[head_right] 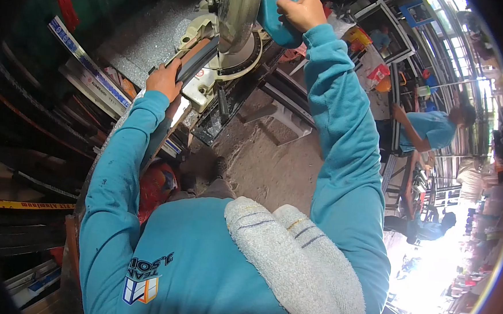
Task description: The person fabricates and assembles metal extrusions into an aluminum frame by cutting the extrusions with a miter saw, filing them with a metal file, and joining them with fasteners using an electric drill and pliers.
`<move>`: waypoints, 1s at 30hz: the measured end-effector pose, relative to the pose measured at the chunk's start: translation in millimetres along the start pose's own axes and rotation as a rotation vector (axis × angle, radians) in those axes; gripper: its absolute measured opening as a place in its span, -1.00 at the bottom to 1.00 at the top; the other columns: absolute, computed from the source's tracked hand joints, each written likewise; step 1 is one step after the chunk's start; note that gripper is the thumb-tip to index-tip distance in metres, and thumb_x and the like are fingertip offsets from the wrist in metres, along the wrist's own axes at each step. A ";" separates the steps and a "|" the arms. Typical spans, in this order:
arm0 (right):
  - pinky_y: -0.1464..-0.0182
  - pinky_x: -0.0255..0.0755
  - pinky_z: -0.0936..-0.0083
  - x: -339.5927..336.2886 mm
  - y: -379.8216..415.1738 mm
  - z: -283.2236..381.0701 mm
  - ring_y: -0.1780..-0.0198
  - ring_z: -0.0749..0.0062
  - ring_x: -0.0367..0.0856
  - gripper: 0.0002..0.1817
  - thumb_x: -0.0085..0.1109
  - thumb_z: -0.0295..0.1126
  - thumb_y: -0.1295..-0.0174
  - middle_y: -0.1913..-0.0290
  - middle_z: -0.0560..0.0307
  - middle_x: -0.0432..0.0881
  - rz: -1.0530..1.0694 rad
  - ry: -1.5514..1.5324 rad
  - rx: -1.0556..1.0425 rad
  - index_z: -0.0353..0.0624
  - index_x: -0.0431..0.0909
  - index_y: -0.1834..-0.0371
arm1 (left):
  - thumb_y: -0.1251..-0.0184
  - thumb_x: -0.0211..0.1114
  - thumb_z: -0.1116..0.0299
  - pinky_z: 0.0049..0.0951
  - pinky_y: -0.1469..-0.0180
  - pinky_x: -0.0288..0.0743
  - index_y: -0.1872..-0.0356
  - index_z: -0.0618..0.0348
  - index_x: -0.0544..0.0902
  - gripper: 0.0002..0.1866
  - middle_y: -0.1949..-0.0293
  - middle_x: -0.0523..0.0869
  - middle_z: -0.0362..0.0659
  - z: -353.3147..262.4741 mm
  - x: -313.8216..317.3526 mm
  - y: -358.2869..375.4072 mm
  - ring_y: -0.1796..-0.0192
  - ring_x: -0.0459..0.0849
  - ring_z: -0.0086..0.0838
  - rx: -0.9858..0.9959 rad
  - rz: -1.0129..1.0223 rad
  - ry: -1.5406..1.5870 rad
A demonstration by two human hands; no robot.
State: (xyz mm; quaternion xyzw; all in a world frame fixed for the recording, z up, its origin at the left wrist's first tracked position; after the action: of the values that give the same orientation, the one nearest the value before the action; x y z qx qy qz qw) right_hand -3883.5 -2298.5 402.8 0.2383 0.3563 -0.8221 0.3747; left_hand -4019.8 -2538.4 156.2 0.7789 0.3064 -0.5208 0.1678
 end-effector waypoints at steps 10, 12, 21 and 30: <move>0.21 0.47 0.56 5.7 14.2 -3.5 0.31 0.47 0.56 -0.06 0.16 -0.55 -0.04 -0.21 -0.01 0.52 -0.012 0.028 0.015 -0.01 0.02 -0.58 | -0.13 0.46 0.29 -0.01 0.06 0.59 -0.11 -0.17 0.37 -0.46 0.05 0.58 0.13 1.5 4.8 -1.8 0.08 0.68 0.10 0.007 0.001 -0.014; 0.18 0.48 0.54 5.0 12.7 -4.0 0.28 0.45 0.57 -0.07 0.16 -0.55 -0.04 -0.23 -0.01 0.50 0.014 -0.032 0.029 0.00 0.02 -0.58 | -0.13 0.45 0.29 -0.02 0.06 0.59 -0.11 -0.18 0.37 -0.45 0.05 0.58 0.13 1.0 3.4 -1.5 0.08 0.68 0.10 0.002 0.007 -0.015; 0.09 0.49 0.49 3.9 10.0 -3.5 0.18 0.36 0.59 -0.07 0.17 -0.53 -0.05 -0.24 -0.04 0.49 -0.002 0.014 0.020 0.04 0.03 -0.58 | -0.13 0.45 0.30 -0.02 0.05 0.59 -0.13 -0.20 0.38 -0.45 0.04 0.58 0.12 -1.6 -1.0 0.0 0.06 0.67 0.09 -0.016 0.014 -0.010; -0.07 0.46 0.47 14.4 24.8 -8.8 -0.05 0.23 0.56 -0.06 0.15 -0.54 -0.05 -0.28 -0.09 0.45 -0.014 -0.068 -0.033 0.01 0.00 -0.58 | -0.11 0.44 0.31 -0.06 0.11 0.60 -0.12 -0.13 0.39 -0.45 0.10 0.57 0.09 -0.2 0.8 0.7 0.11 0.68 0.04 0.014 -0.017 -0.024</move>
State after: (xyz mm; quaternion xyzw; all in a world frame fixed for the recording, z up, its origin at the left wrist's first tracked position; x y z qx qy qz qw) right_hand -3871.7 -2309.7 377.7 0.2014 0.3584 -0.8263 0.3850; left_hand -4019.0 -2538.5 155.5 0.7711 0.3073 -0.5338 0.1614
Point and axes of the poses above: each hand's wrist, its own y-axis away from the middle knuckle, its own x-axis out of the palm, z = x × y, the point moved 2 cm from there along -y, towards the middle knuckle
